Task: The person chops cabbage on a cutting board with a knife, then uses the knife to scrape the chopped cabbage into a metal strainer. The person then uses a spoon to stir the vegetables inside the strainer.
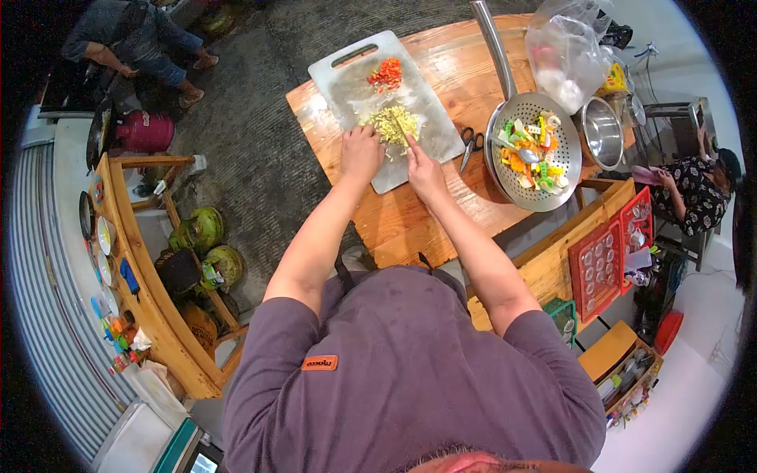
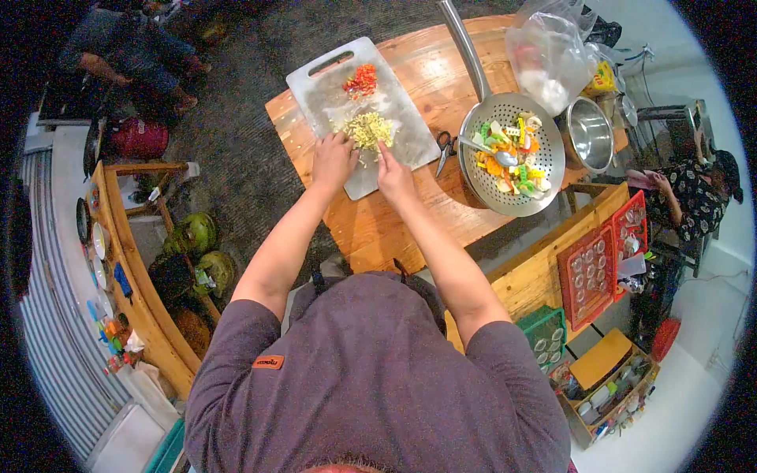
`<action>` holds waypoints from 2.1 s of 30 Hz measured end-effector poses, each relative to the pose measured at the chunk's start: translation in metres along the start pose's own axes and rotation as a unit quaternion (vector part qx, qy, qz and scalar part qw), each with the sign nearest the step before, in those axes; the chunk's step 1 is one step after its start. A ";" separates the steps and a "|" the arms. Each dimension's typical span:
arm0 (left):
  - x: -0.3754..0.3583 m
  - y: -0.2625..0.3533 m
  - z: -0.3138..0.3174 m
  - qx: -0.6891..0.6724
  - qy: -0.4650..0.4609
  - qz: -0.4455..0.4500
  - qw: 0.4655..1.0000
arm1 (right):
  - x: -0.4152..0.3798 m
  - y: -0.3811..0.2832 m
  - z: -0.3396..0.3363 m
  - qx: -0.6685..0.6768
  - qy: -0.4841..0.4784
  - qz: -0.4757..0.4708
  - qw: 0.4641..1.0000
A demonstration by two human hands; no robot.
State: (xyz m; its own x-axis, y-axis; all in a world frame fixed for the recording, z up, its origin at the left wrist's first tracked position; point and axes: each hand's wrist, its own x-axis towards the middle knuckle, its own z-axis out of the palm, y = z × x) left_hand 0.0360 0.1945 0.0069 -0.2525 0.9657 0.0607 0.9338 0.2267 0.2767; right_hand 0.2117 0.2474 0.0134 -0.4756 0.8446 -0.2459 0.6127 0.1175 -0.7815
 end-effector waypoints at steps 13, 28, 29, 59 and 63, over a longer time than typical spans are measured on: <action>-0.005 -0.002 0.000 -0.014 0.007 0.000 1.000 | -0.005 0.002 0.025 0.004 0.041 -0.052 0.998; 0.000 -0.007 -0.004 -0.023 -0.017 -0.001 1.000 | 0.004 0.011 0.014 -0.038 -0.014 0.001 0.999; -0.004 -0.006 -0.003 -0.037 -0.012 -0.005 0.999 | -0.003 0.011 0.014 -0.037 -0.015 0.005 0.999; -0.004 -0.021 0.004 -0.210 0.113 -0.064 0.969 | -0.013 0.013 0.022 -0.047 -0.015 -0.035 0.998; 0.000 -0.017 0.001 -0.207 0.096 -0.108 0.968 | -0.012 0.026 0.035 -0.043 0.024 -0.081 0.995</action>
State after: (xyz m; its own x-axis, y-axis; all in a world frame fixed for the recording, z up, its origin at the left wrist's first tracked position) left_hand 0.0208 0.1910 0.0011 -0.5108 0.8506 0.1250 0.6825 0.3128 0.6606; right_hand 0.2110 0.2220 -0.0241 -0.5429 0.8349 -0.0904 0.5828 0.2970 -0.7564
